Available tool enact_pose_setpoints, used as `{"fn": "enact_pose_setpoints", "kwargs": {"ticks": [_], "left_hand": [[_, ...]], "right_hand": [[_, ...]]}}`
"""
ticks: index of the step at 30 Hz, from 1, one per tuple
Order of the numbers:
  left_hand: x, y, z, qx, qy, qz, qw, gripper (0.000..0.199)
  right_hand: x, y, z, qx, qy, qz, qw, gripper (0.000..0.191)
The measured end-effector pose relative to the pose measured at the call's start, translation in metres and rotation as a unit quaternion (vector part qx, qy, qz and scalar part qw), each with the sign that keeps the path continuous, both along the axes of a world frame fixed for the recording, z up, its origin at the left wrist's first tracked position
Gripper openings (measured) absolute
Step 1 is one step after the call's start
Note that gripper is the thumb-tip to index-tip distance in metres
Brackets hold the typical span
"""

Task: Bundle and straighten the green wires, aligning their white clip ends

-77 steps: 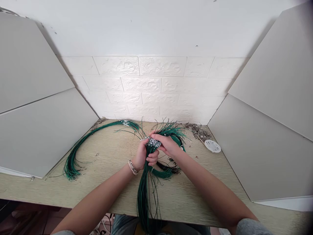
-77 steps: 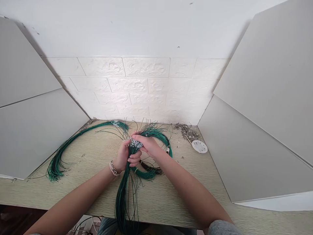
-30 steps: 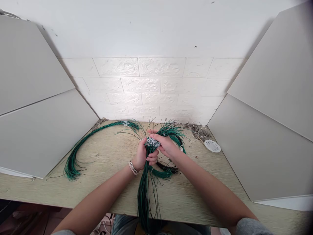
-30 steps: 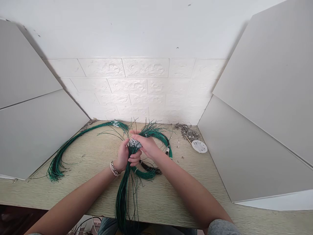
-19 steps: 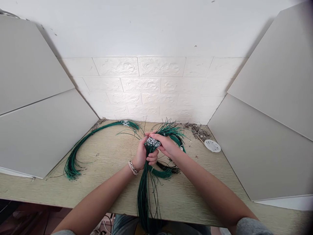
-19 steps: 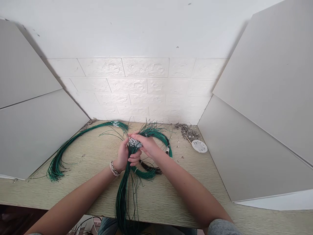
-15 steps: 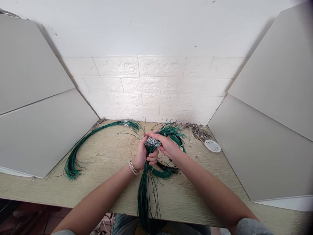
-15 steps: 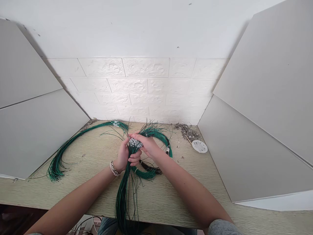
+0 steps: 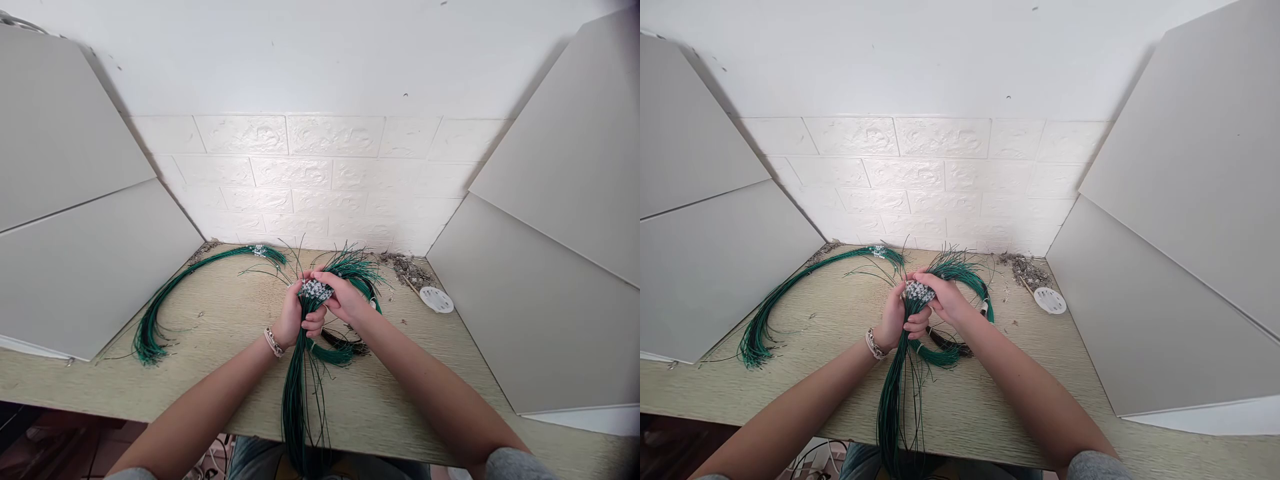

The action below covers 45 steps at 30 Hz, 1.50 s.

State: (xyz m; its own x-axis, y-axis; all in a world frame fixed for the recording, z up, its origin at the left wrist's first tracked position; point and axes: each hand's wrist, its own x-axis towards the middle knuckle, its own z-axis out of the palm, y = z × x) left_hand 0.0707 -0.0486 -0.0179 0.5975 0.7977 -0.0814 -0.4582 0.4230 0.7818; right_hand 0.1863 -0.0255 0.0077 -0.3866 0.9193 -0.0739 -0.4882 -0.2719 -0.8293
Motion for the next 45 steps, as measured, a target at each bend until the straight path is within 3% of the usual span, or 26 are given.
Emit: {"fn": "enact_pose_setpoints", "kwargs": {"ticks": [4, 8, 13, 22, 29, 38, 45], "left_hand": [[0.000, 0.000, 0.003, -0.002, 0.025, -0.002, 1.000, 0.054], [0.000, 0.000, 0.004, 0.006, 0.045, -0.010, 0.999, 0.054], [-0.002, 0.001, 0.004, 0.002, 0.061, -0.016, 0.998, 0.055], [-0.001, 0.002, 0.004, -0.018, 0.081, -0.027, 0.996, 0.059], [0.000, 0.001, 0.006, -0.007, 0.096, -0.019, 0.995, 0.058], [0.001, -0.002, 0.012, 0.009, 0.150, -0.025, 0.988, 0.049], [0.000, -0.001, 0.007, -0.010, 0.143, -0.032, 0.989, 0.047]], "right_hand": [[0.000, -0.002, 0.003, 0.000, 0.009, -0.011, 1.000, 0.015], [0.004, -0.002, 0.004, 0.023, -0.036, 0.009, 0.999, 0.023], [0.006, 0.002, 0.000, 0.021, -0.075, -0.004, 0.997, 0.020], [0.004, 0.007, -0.007, 0.023, -0.043, 0.024, 0.999, 0.027], [0.002, 0.007, -0.009, -0.015, 0.005, -0.011, 1.000, 0.026], [0.006, 0.013, -0.018, 0.033, 0.006, 0.031, 0.999, 0.014], [0.005, 0.014, -0.019, 0.035, 0.007, 0.073, 0.997, 0.021]]}}
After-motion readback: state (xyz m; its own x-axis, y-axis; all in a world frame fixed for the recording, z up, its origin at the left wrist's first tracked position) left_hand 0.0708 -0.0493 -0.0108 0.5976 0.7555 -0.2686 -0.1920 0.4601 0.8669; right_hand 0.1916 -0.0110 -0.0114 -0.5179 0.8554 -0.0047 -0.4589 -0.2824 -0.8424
